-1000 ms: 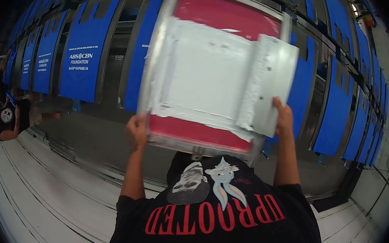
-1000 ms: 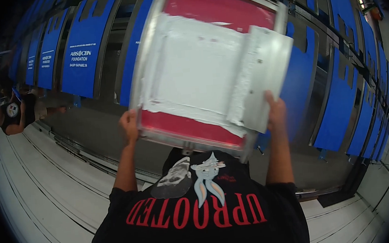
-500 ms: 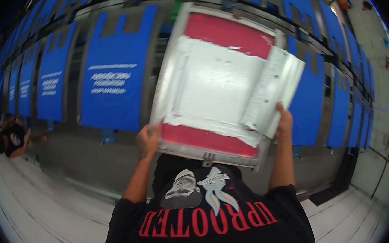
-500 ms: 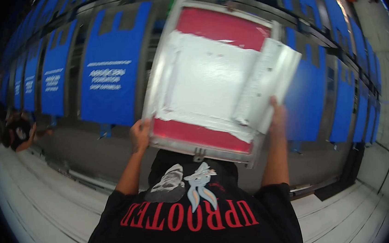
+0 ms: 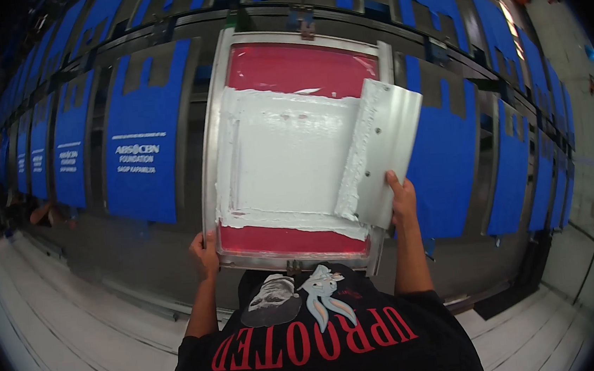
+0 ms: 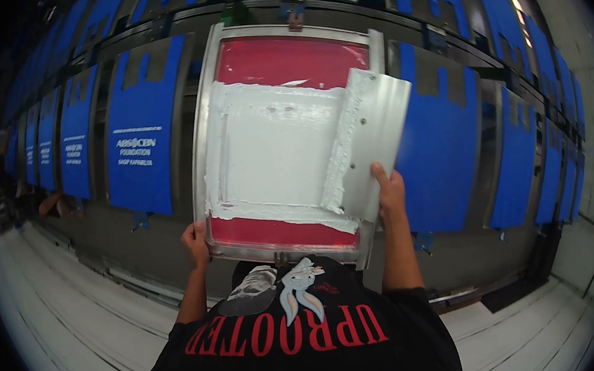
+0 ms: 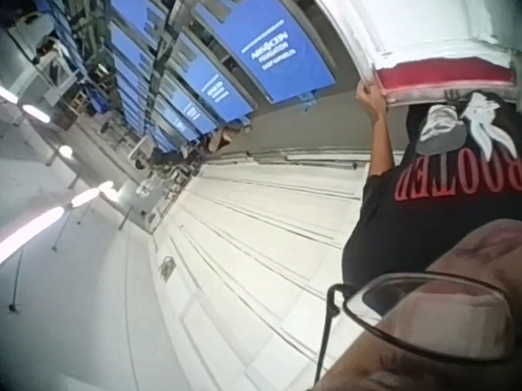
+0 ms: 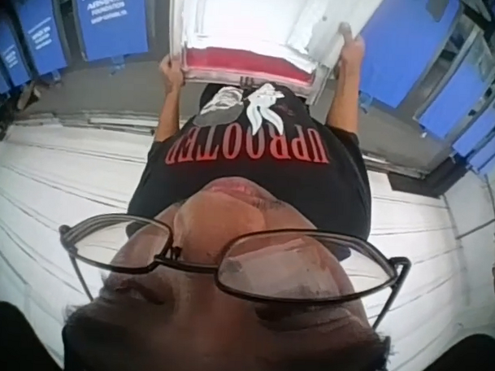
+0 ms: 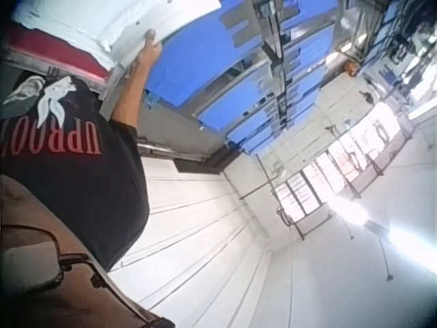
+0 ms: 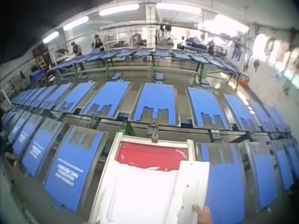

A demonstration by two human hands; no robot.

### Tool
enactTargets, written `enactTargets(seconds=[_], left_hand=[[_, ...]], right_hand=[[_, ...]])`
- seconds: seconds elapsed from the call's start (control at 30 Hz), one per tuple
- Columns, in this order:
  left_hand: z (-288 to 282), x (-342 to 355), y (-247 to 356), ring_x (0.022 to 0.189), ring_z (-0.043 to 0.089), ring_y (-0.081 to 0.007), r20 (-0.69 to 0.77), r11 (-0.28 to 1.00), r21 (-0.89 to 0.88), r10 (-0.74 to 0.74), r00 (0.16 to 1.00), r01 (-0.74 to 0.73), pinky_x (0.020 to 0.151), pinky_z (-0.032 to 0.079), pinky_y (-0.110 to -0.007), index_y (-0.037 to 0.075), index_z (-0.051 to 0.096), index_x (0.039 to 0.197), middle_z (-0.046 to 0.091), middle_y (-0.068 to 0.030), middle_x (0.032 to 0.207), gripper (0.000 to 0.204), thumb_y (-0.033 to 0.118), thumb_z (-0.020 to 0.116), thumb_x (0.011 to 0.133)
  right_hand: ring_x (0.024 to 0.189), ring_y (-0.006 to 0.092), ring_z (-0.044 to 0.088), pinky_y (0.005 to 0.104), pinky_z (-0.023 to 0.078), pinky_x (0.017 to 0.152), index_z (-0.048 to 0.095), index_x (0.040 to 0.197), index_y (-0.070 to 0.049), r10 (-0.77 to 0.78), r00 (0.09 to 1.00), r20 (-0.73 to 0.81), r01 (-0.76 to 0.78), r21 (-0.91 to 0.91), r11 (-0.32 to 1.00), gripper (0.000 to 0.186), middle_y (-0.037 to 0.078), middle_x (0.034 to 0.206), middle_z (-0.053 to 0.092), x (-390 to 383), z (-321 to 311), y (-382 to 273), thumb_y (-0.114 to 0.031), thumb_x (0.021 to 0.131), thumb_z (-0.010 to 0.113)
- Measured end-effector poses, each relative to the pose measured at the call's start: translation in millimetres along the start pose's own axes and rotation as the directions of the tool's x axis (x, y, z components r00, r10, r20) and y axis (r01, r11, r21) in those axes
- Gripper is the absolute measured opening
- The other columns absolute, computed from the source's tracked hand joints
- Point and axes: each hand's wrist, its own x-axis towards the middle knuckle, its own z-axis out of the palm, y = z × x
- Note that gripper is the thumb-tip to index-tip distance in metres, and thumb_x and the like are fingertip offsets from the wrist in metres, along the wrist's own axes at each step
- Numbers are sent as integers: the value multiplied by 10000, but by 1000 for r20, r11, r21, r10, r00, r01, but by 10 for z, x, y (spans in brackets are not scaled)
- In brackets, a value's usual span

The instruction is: Manually screen printing a white logo onto blue garments using a squeegee at a professional station.

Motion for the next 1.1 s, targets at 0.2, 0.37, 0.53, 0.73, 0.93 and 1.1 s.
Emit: enactTargets(seconds=[0.2,0.37,0.53,0.73,0.93,1.1], left_hand=[[37,-128,190,640,398,-100,-87,998,-49,29,996,-34,559,366,-321,-22,570,791,442,-20,624,419,353,587,975],[22,-219,149,644,386,-97,-114,996,68,57,992,-50,549,349,-315,-30,556,784,428,-20,622,426,346,576,983],[159,-285,244,658,401,-95,-183,998,26,58,981,-54,549,345,-307,-35,579,802,450,-17,636,418,341,574,984],[207,-323,37,672,421,-88,-253,995,23,105,962,-102,567,374,-303,-55,600,821,494,-15,649,415,326,576,985],[71,-220,66,699,503,-90,-194,993,61,109,975,-99,618,435,-306,-71,660,888,601,-40,680,409,317,577,987],[104,-240,124,668,391,-71,-186,986,63,166,968,-157,559,340,-289,-36,558,754,451,30,645,449,341,557,997]], right_hand=[[917,186,638,335,513,820,627,1177,-1,4,997,80,-6,27,1000,442,89,1063,677,0,-152,-85,-351,917,696],[877,177,660,320,540,776,626,1152,7,-92,971,222,89,25,996,466,89,1020,685,161,-179,-73,-388,913,696],[892,139,615,295,496,796,644,1134,-4,-88,941,326,78,44,996,481,53,1014,668,245,-233,-99,-419,900,709],[871,141,627,300,511,781,637,1132,4,-90,937,339,71,67,995,458,65,1003,674,342,-243,-2,-386,905,713],[880,161,642,322,530,768,620,1144,23,-85,962,261,48,146,988,471,94,1014,679,286,-158,87,-375,908,711],[860,179,651,333,539,746,618,1144,28,-91,968,235,46,190,981,483,105,1018,679,376,-195,278,-382,905,709]])
